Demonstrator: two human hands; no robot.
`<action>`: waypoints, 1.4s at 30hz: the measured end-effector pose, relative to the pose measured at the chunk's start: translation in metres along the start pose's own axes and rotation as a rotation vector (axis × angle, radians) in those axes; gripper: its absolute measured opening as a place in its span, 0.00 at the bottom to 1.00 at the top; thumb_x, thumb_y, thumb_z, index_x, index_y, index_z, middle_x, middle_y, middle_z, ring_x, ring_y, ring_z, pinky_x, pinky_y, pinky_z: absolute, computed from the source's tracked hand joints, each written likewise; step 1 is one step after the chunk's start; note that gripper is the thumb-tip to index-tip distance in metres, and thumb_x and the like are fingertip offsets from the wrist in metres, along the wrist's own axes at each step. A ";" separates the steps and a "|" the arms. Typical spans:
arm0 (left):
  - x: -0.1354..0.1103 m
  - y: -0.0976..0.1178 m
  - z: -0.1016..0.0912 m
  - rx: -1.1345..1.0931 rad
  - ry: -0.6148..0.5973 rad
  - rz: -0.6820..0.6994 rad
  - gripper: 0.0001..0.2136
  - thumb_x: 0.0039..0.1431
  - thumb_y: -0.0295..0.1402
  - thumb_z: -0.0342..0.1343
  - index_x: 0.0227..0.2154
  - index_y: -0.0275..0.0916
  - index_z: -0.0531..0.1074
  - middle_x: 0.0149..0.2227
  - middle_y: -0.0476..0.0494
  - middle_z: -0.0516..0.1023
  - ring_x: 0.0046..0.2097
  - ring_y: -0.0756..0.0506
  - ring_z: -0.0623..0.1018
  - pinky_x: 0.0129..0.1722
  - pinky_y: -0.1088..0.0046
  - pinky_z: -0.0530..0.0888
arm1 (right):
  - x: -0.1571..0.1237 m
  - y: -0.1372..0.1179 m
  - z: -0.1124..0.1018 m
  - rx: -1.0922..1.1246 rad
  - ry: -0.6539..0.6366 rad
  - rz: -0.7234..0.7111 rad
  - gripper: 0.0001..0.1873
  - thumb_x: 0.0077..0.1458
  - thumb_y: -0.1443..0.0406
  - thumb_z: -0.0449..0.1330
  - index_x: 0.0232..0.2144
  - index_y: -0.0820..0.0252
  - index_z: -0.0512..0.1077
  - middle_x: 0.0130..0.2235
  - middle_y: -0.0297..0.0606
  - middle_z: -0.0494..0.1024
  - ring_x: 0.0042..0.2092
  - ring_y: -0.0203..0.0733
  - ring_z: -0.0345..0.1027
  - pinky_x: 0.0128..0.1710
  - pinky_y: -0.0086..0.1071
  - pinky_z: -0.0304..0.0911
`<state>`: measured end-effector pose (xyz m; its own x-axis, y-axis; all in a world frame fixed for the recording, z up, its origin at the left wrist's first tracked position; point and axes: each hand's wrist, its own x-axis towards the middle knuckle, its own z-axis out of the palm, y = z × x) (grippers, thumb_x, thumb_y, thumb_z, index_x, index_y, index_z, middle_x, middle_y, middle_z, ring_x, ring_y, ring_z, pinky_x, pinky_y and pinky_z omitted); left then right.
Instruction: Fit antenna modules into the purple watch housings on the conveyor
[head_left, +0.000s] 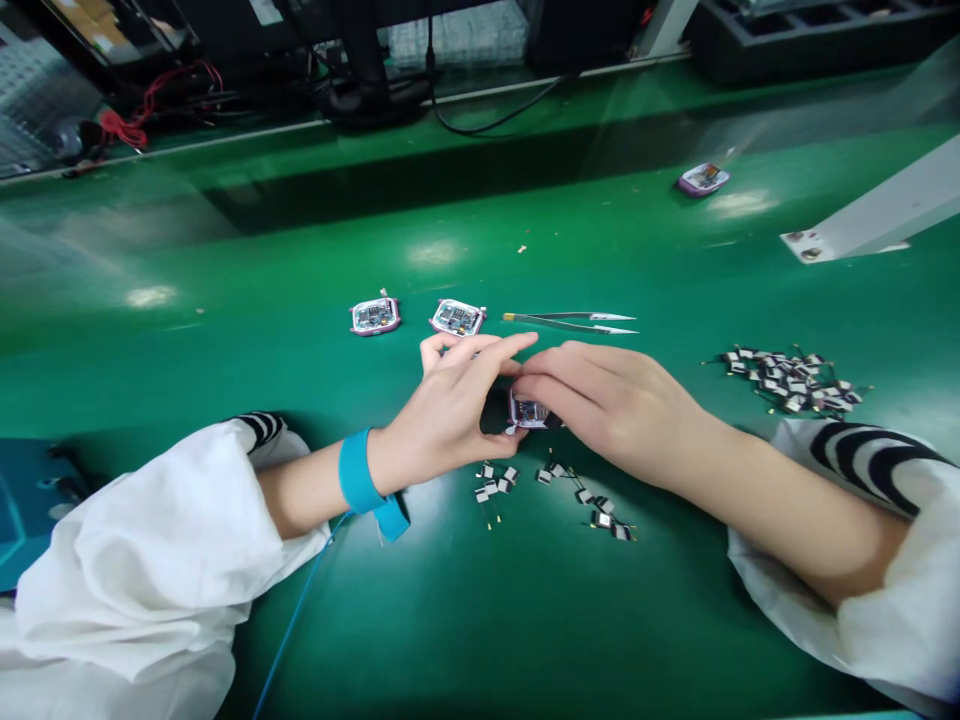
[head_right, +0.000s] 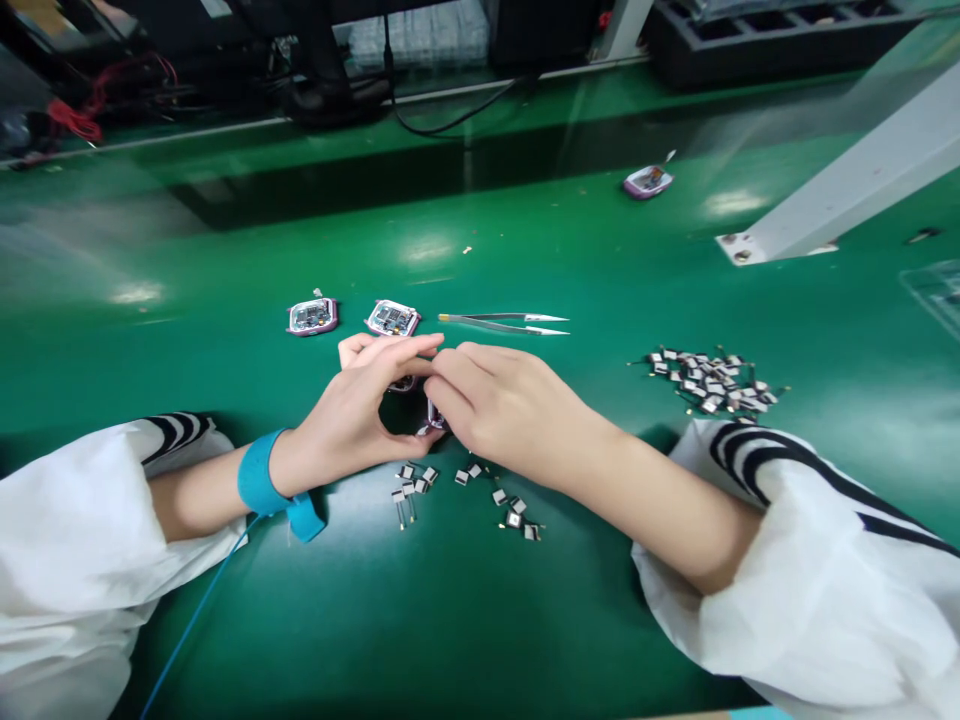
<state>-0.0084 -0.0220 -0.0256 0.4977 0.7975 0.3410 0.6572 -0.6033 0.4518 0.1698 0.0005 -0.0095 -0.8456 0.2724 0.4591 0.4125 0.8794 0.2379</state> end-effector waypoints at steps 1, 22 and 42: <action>0.000 0.000 0.000 0.001 0.007 -0.007 0.30 0.43 0.30 0.57 0.51 0.38 0.53 0.43 0.46 0.73 0.48 0.45 0.68 0.46 0.67 0.54 | 0.000 -0.001 -0.002 -0.009 -0.013 0.017 0.14 0.56 0.73 0.44 0.31 0.67 0.70 0.29 0.39 0.72 0.31 0.36 0.63 0.28 0.29 0.58; 0.000 0.004 -0.004 0.001 0.034 -0.120 0.29 0.42 0.28 0.55 0.50 0.38 0.53 0.42 0.51 0.74 0.49 0.47 0.67 0.45 0.68 0.54 | 0.005 -0.013 -0.006 -0.232 -0.011 0.143 0.11 0.52 0.74 0.50 0.27 0.64 0.72 0.27 0.39 0.73 0.27 0.36 0.64 0.22 0.29 0.57; -0.001 0.004 -0.005 -0.092 0.089 -0.143 0.27 0.40 0.29 0.60 0.46 0.42 0.57 0.39 0.53 0.76 0.46 0.47 0.70 0.45 0.69 0.57 | 0.003 -0.001 0.019 0.749 0.216 0.660 0.04 0.45 0.71 0.61 0.23 0.58 0.71 0.25 0.30 0.70 0.31 0.31 0.65 0.30 0.28 0.63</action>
<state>-0.0090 -0.0246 -0.0203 0.3481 0.8743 0.3382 0.6608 -0.4848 0.5730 0.1606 0.0081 -0.0248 -0.4164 0.7801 0.4669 0.3939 0.6177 -0.6807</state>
